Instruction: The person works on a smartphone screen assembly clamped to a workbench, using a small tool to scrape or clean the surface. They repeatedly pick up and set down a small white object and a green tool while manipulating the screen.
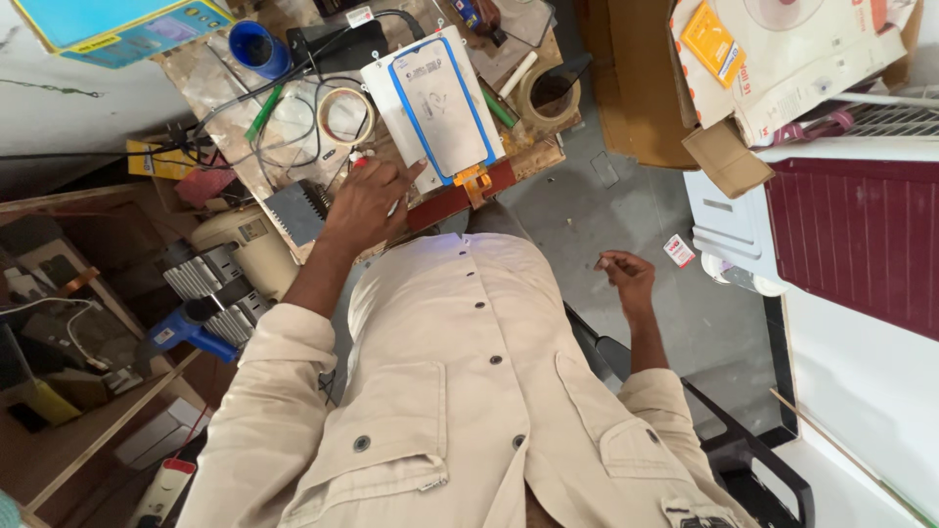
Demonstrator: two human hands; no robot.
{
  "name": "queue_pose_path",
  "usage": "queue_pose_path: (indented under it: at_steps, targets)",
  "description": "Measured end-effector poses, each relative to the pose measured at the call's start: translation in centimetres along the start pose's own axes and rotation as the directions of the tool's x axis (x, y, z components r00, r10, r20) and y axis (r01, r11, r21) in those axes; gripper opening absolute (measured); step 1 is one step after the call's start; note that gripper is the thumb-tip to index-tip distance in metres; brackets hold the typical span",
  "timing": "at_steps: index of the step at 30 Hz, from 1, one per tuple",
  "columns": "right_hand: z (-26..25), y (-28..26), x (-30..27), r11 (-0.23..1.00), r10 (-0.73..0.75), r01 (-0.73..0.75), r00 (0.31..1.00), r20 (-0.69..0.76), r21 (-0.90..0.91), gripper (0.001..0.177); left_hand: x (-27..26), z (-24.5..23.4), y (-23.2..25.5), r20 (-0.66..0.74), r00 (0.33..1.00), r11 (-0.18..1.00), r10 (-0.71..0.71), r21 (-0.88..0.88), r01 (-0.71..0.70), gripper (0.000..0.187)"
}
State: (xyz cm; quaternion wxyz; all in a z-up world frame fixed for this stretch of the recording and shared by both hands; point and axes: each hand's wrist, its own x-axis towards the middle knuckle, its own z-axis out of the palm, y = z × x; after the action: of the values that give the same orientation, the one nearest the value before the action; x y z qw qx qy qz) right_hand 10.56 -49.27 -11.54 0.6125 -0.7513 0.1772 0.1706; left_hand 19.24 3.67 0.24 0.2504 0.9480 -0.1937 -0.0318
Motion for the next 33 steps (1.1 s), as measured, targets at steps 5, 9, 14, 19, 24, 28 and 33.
queue_pose_path:
  at_steps: [5, 9, 14, 19, 24, 28, 33]
  targets:
    - [1.3, -2.9, 2.2, 0.997, -0.073, 0.072, 0.997, 0.029, 0.011, 0.016, -2.9, 0.5, -0.8, -0.034, 0.999, 0.999, -0.029, -0.023, 0.028, 0.044]
    - [3.0, -4.7, 3.9, 0.99, -0.139, 0.141, 0.984, 0.112, -0.005, 0.018, -6.5, 0.0, -0.7, -0.051, 0.997, 0.993, -0.06, -0.109, 0.054, 0.057]
    - [6.2, -7.0, 7.7, 0.983, -0.171, 0.182, 0.958, 0.23, -0.027, 0.017, -11.6, -0.2, -0.1, -0.009, 0.989, 0.982, -0.15, -0.118, 0.148, 0.059]
    - [9.9, -9.3, 11.9, 0.957, -0.276, 0.291, 0.903, 0.329, 0.002, 0.016, -16.8, 0.6, 0.8, 0.017, 0.967, 0.959, -0.255, -0.121, 0.255, 0.059]
    - [13.6, -12.3, 14.7, 0.935, -0.337, 0.353, 0.847, 0.41, 0.038, 0.016, -21.6, 1.6, 2.5, 0.082, 0.921, 0.916, -0.381, -0.101, 0.388, 0.06]
    - [16.6, -14.9, 14.9, 0.911, -0.287, 0.385, 0.85, 0.442, -0.149, 0.013, -24.8, 1.8, 3.1, 0.102, 0.899, 0.897, -0.427, -0.078, 0.435, 0.062]
    - [19.2, -16.2, 14.8, 0.9, -0.347, 0.427, 0.822, 0.451, -0.085, 0.006, -26.5, 2.7, 3.8, 0.114, 0.874, 0.874, -0.473, -0.06, 0.481, 0.063]
